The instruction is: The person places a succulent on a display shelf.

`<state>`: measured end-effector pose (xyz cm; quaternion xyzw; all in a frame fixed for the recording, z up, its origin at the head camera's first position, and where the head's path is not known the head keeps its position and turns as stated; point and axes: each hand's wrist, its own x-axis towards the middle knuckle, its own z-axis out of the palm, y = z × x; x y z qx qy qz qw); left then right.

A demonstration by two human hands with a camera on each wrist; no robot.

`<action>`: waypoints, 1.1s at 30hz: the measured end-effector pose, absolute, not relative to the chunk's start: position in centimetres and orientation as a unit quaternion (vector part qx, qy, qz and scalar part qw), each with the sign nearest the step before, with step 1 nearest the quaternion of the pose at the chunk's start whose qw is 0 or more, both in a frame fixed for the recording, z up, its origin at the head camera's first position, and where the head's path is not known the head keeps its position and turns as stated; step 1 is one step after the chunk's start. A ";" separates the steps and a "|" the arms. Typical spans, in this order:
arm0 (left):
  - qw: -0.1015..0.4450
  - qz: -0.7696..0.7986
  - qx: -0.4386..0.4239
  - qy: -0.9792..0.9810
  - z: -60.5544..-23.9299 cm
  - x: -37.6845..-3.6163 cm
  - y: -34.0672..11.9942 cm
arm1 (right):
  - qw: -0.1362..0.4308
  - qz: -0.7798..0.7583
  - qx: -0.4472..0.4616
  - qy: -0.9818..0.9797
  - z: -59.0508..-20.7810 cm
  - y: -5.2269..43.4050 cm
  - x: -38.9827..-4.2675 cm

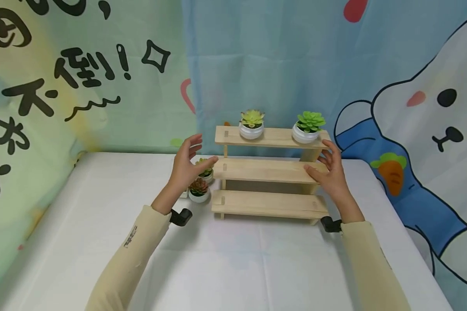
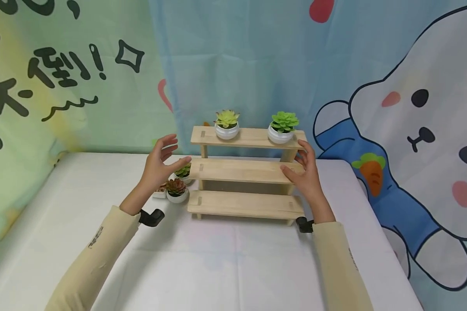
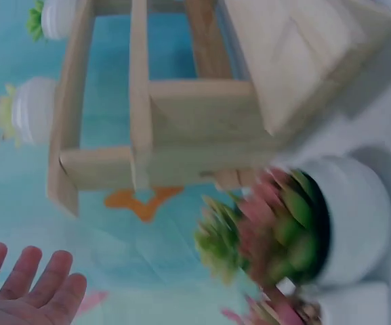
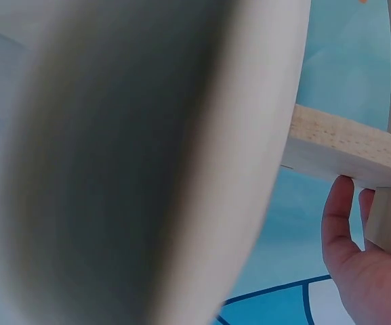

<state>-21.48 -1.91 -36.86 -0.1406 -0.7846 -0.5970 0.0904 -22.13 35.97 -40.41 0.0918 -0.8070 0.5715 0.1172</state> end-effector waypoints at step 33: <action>-0.006 -0.591 0.004 -0.806 -46.0 -19.1 -9.0 | 0.122 0.558 0.087 -0.816 -40.6 35.8 -22.1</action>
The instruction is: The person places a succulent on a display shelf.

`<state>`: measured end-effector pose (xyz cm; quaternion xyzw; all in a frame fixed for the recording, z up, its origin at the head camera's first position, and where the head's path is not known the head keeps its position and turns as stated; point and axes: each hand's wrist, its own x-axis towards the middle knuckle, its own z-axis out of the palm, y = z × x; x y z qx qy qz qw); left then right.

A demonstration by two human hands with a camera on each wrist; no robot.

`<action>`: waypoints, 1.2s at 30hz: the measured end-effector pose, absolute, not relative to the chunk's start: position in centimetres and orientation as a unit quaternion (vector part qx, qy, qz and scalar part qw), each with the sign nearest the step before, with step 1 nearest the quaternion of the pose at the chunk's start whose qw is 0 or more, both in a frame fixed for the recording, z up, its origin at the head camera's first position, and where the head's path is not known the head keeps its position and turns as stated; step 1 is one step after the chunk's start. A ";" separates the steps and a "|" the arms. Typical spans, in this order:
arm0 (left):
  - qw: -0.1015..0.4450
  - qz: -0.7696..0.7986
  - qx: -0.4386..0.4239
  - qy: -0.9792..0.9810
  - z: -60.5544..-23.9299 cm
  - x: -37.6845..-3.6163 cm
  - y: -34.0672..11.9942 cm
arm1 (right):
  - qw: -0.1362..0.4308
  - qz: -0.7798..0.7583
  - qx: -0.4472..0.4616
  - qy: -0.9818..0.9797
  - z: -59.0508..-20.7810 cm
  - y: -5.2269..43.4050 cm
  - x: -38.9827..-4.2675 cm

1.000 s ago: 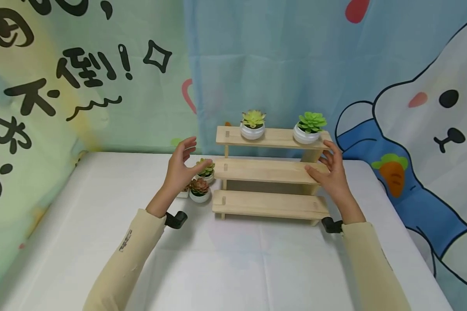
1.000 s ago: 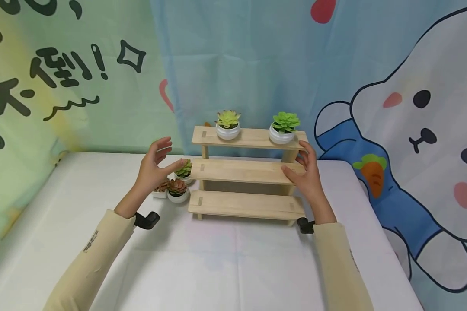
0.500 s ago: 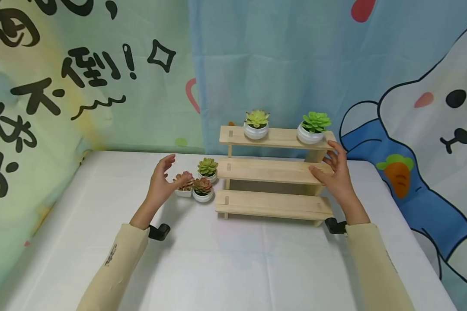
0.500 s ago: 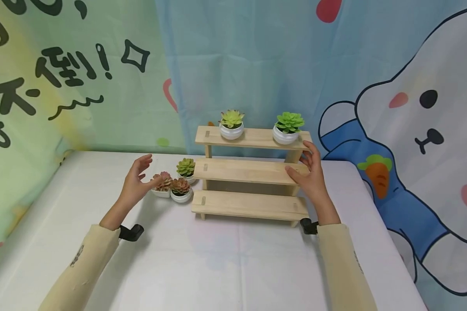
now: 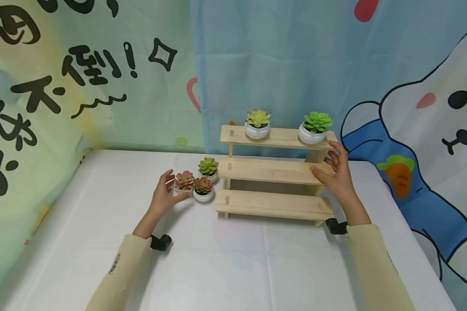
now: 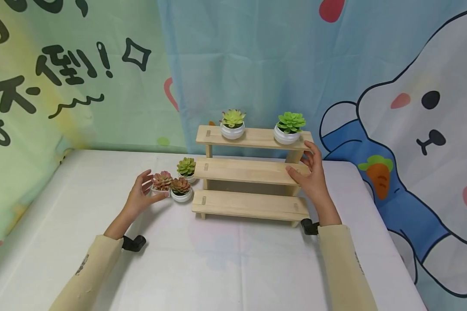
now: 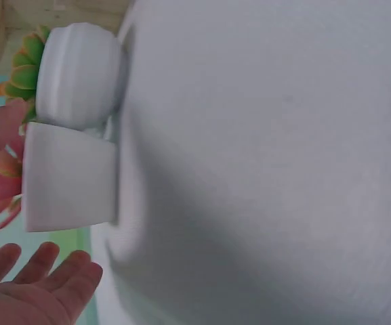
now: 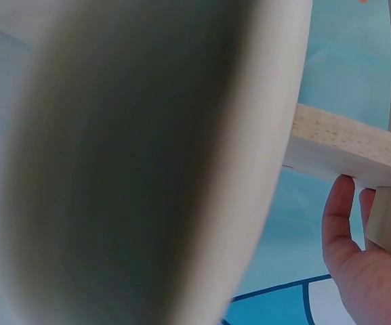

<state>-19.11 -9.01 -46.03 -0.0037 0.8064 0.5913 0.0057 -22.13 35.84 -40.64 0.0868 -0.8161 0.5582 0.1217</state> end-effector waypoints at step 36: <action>-0.034 0.588 -0.040 0.807 -45.3 -19.3 -8.8 | 0.117 0.576 0.088 -0.804 -40.4 35.8 -22.0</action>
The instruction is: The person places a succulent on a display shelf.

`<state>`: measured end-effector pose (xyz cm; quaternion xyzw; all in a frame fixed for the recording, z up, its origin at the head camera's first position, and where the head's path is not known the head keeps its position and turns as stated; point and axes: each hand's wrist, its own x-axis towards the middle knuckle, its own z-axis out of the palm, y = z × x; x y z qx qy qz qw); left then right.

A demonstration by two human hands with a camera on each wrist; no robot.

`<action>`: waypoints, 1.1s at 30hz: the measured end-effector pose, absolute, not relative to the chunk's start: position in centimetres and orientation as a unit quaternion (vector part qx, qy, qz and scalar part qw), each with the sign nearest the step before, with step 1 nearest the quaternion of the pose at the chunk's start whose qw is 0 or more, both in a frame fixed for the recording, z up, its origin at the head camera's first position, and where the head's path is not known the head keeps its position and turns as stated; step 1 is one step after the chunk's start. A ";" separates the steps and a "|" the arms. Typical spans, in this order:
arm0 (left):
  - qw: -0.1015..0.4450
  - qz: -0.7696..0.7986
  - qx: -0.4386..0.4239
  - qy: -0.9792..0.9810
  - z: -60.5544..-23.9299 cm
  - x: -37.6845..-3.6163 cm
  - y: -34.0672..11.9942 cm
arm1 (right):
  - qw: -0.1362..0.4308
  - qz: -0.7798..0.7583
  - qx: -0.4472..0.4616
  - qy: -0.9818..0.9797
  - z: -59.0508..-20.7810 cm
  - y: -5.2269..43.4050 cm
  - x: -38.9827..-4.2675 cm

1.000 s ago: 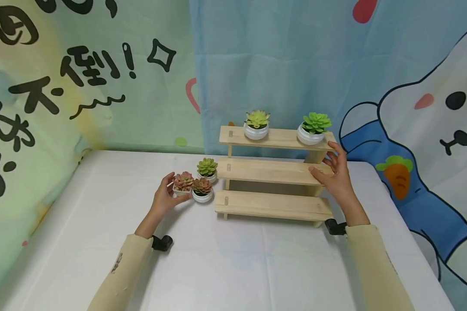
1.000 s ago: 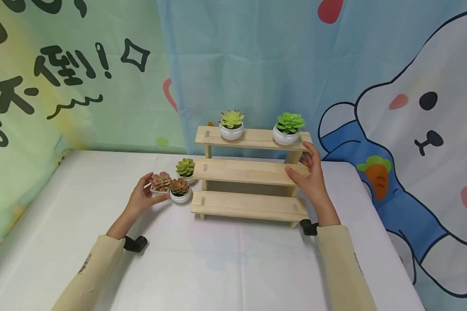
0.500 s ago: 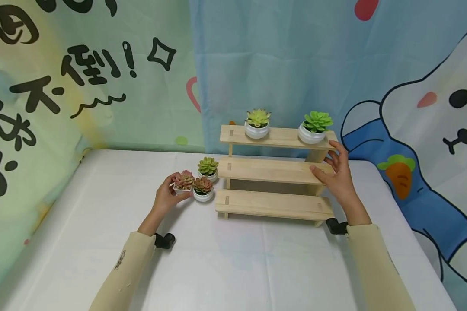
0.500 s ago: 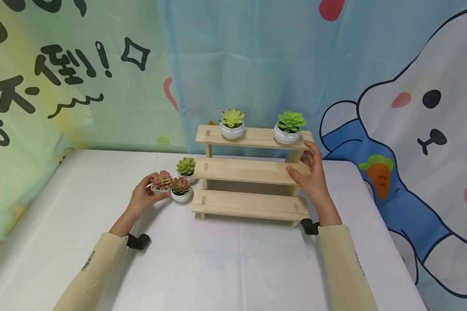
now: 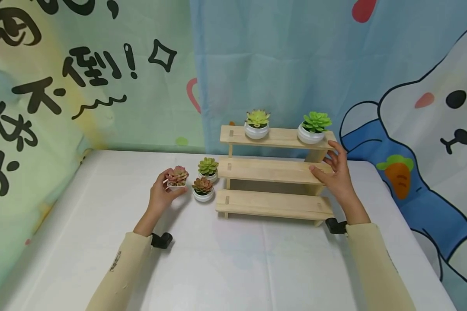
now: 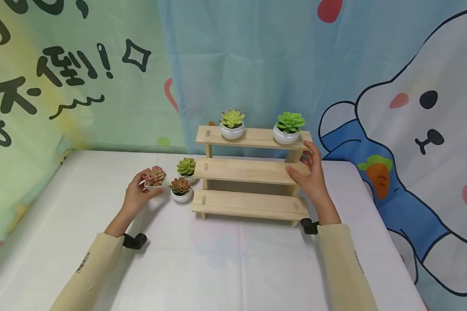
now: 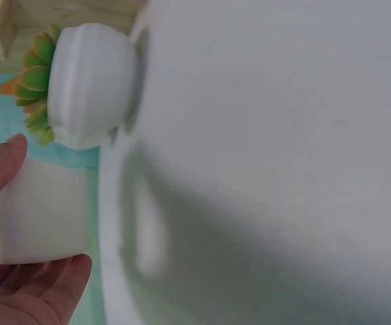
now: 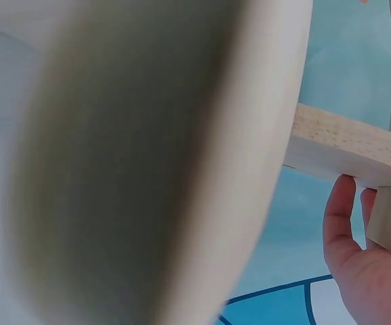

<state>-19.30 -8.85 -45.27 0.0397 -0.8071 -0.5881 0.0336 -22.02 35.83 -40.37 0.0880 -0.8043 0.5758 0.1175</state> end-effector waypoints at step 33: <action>0.050 -0.581 -0.080 -0.808 -38.2 -18.9 -2.9 | 0.116 0.577 0.104 -0.802 -40.4 36.0 -22.1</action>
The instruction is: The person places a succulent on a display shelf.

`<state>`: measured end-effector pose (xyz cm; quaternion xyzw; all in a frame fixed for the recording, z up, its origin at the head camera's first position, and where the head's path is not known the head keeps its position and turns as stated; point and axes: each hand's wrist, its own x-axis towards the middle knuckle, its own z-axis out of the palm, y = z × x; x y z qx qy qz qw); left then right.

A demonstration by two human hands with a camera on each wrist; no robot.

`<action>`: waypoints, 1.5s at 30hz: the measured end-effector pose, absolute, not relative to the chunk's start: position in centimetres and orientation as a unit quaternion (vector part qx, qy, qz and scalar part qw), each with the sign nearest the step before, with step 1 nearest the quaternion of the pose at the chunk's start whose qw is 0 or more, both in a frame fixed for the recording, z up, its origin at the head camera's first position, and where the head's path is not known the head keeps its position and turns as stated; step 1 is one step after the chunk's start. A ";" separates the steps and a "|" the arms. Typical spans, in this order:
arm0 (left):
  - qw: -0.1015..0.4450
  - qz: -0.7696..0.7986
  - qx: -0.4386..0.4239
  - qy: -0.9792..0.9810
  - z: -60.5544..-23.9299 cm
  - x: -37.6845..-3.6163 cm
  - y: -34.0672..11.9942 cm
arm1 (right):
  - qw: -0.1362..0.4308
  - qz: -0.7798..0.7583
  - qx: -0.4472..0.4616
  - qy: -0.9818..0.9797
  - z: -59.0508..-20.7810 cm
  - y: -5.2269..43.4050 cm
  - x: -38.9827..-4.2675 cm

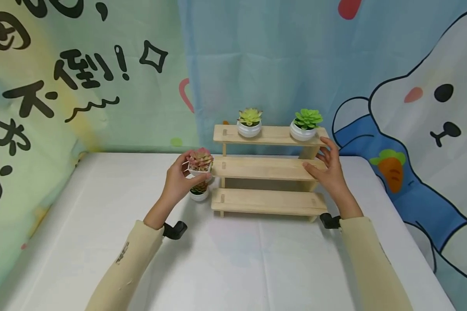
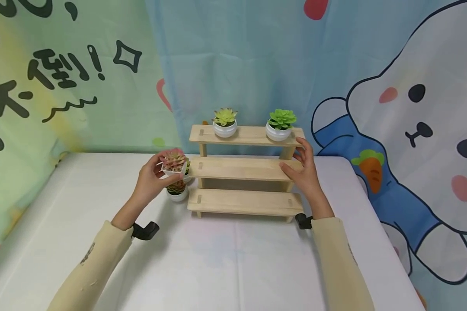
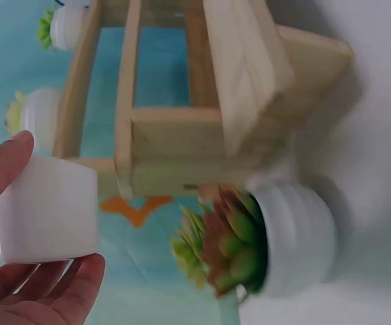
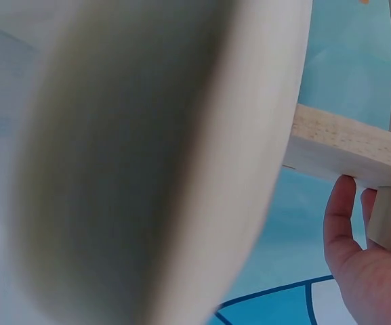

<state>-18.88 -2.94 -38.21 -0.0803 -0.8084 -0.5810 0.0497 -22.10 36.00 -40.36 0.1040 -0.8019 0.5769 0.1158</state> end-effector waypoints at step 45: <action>-0.040 -0.591 -0.214 -0.777 -37.5 -22.1 15.6 | 0.126 0.587 0.134 -0.788 -40.5 36.6 -21.6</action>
